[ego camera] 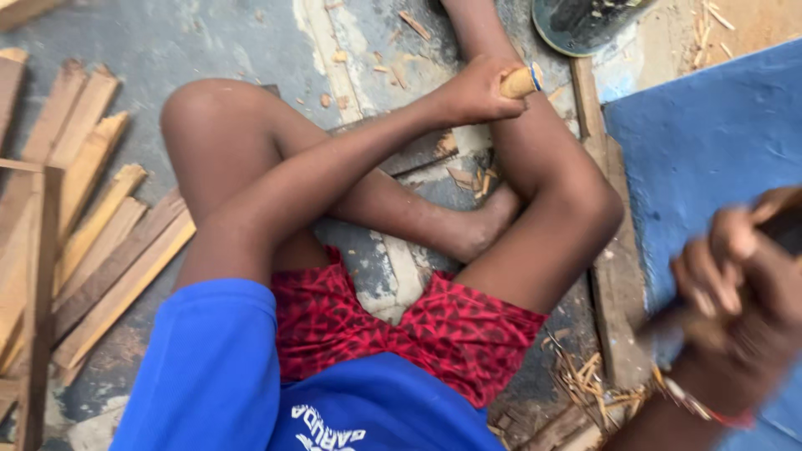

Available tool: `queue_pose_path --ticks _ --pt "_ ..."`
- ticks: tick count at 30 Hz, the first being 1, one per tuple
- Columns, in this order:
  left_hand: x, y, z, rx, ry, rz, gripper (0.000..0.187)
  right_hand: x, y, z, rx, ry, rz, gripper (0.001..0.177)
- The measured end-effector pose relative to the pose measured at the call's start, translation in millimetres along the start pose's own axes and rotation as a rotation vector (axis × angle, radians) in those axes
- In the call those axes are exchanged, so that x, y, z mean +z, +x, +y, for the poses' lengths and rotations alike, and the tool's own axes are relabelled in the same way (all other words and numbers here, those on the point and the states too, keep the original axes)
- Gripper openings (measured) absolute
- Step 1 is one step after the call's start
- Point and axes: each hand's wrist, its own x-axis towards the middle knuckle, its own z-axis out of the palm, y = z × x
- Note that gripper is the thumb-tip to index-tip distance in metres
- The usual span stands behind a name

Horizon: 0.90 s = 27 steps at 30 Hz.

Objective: The person sits cross-legged on the floor and uses a wooden mallet to strike a cylindrical wooden tool held against a larger piece of wood. The person repeatedly hammers the tool to shape the wood, with wood shavings accumulating on the floor.

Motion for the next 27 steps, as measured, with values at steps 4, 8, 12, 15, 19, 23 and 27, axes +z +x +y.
queue_pose_path --ticks 4,8,12,15,19,23,27 --pt "-2 -1 6 -0.090 0.003 -0.014 0.029 43 0 79 0.272 0.144 0.076 0.031" --pt "-14 -3 -1 -0.040 0.003 0.020 0.029 46 -19 77 0.861 0.747 0.038 0.035" --pt "-19 4 0 -0.018 0.012 0.065 0.030 21 -27 23 0.480 0.524 -0.071 0.030" --pt "-22 -5 11 -0.349 -0.053 -0.004 0.026 29 -4 24 0.112 0.271 0.014 0.027" --pt "-14 -7 -4 -0.143 -0.060 0.004 0.023 60 -3 93 0.406 0.247 0.077 0.027" --pt "-8 -3 -23 0.035 -0.006 -0.003 0.025 37 22 90 0.928 0.699 -0.408 0.026" --pt "-15 -5 -12 -0.252 -0.073 -0.086 0.025 22 -24 17 0.316 0.383 -0.083 0.034"
